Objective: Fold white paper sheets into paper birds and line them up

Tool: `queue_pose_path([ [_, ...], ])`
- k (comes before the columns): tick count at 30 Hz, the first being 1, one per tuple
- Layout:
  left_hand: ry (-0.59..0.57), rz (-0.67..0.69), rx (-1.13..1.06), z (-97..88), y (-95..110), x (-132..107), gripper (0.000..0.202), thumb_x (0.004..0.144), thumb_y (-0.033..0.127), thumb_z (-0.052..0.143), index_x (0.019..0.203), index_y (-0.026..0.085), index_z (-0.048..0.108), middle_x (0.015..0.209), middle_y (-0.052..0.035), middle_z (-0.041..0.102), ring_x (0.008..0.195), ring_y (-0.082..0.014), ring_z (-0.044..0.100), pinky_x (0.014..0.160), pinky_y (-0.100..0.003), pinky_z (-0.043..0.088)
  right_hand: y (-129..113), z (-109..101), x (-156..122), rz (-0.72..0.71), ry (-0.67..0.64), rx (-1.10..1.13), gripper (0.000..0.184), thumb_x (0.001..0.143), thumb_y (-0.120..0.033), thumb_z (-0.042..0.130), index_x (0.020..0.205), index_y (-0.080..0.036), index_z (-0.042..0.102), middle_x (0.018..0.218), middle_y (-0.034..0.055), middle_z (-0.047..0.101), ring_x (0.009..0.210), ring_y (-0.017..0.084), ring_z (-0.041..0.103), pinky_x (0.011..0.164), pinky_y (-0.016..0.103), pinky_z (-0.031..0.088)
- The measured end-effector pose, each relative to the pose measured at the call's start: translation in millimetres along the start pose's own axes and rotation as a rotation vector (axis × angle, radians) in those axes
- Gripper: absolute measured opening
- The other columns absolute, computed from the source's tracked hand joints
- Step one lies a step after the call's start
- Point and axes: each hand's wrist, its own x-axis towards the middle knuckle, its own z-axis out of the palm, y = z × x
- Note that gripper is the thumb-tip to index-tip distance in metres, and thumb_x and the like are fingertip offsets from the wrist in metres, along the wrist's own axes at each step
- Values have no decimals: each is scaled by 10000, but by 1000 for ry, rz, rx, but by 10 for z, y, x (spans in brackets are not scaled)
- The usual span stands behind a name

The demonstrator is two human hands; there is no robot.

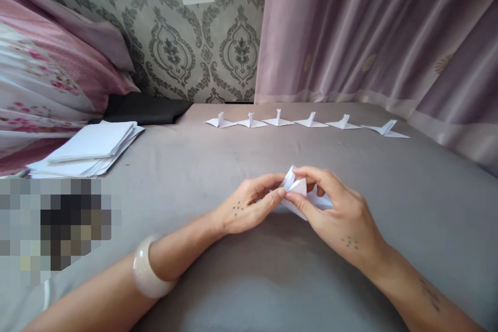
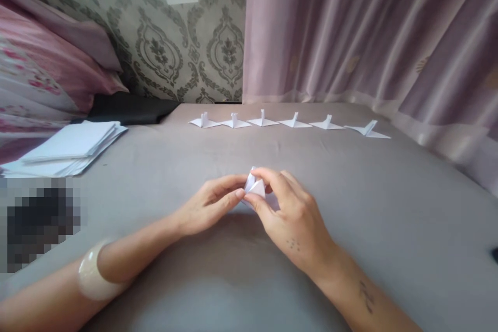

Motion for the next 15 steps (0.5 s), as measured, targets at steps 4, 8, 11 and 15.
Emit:
queue_pose_path([
  [4, -18, 11, -87, 11, -44, 16, 383, 896, 320, 548, 1249, 182, 600, 1168, -96, 657, 1083, -260, 601, 956, -365, 464, 5, 12, 7, 79, -42, 111, 296, 834, -280, 649, 1122, -284, 579, 901, -3, 685, 726, 136, 658, 686, 259, 562],
  [8, -7, 14, -72, 40, -97, 36, 413, 898, 310, 546, 1280, 155, 572, 1175, -115, 644, 1077, -257, 600, 948, -358, 467, -6, 32, 9, 167, -5, 214, 350, 821, -266, 663, 1149, -273, 540, 959, 3, 669, 782, 140, 691, 719, 263, 590],
  [11, -15, 9, -44, 54, -99, 43, 415, 927, 347, 502, 1283, 144, 567, 1130, -112, 655, 1046, -248, 609, 929, -341, 469, -14, 65, -7, 181, 53, 221, 374, 792, -278, 698, 1129, -276, 539, 901, -17, 652, 786, 143, 698, 701, 252, 597],
  [15, -41, 20, 30, 65, -85, 34, 395, 951, 372, 452, 1264, 174, 589, 1112, -80, 668, 1061, -241, 602, 930, -316, 455, -17, 118, -44, 104, 84, 144, 298, 815, -243, 672, 1091, -278, 564, 863, -26, 669, 796, 138, 688, 760, 270, 587],
])
